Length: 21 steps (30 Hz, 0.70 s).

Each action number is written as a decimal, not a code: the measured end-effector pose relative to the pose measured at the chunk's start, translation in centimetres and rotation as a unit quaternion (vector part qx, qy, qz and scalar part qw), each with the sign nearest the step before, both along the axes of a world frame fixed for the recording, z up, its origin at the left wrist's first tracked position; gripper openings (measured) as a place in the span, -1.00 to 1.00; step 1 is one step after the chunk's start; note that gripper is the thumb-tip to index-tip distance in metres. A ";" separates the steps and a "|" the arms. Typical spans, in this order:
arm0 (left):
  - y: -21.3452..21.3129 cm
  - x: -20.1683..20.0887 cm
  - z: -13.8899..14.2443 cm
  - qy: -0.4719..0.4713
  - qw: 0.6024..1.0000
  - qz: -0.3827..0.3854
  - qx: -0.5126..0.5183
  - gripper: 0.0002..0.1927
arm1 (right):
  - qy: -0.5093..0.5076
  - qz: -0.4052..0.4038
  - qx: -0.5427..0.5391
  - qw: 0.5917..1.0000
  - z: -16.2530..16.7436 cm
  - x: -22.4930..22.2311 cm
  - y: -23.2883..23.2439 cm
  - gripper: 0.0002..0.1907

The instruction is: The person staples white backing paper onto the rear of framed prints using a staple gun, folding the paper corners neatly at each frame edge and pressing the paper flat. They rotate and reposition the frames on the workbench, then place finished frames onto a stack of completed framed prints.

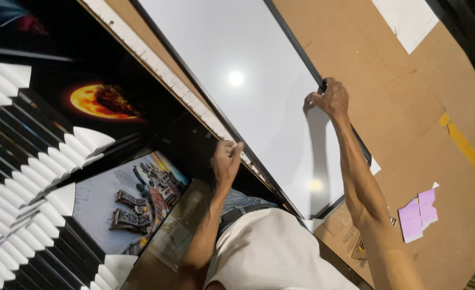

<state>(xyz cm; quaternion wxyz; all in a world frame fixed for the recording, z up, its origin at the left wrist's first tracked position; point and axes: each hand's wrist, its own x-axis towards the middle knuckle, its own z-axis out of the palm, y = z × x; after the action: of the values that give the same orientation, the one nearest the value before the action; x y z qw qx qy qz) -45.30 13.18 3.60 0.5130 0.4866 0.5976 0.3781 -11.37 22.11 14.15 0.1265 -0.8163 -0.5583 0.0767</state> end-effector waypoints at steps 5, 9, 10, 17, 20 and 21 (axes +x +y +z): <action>3.0 0.3 -2.3 -0.026 0.983 0.144 -0.113 -0.43 | 0.057 -0.084 -0.073 0.992 -0.8 -1.5 -0.7 -0.35; 3.4 -0.3 -2.5 -0.222 0.950 0.209 -0.070 -0.21 | 0.113 -0.026 -0.100 0.988 -0.9 -2.5 -0.6 -0.36; 3.0 -1.2 -2.1 -0.285 0.924 0.228 -0.112 -0.23 | 0.134 -0.016 -0.130 0.982 -0.7 -2.9 -0.5 -0.36; -0.6 -4.4 3.6 -0.361 0.840 0.344 -0.216 -0.25 | 0.211 0.160 -0.069 0.962 6.9 -7.0 -3.2 -0.50; -0.9 -4.9 7.2 -0.426 0.859 0.266 -0.101 -0.20 | 0.180 0.191 -0.051 0.964 13.6 -7.1 -6.5 -0.55; -0.5 -5.3 8.5 -0.408 0.874 0.256 -0.071 -0.17 | 0.174 0.171 -0.089 0.966 15.8 -6.9 -7.5 -0.59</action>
<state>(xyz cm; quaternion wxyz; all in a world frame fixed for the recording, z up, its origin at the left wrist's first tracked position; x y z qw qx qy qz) -50.56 12.72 12.14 0.6297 0.0821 0.4643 0.6174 -18.24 14.62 29.97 0.1337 -0.6905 -0.6503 0.2870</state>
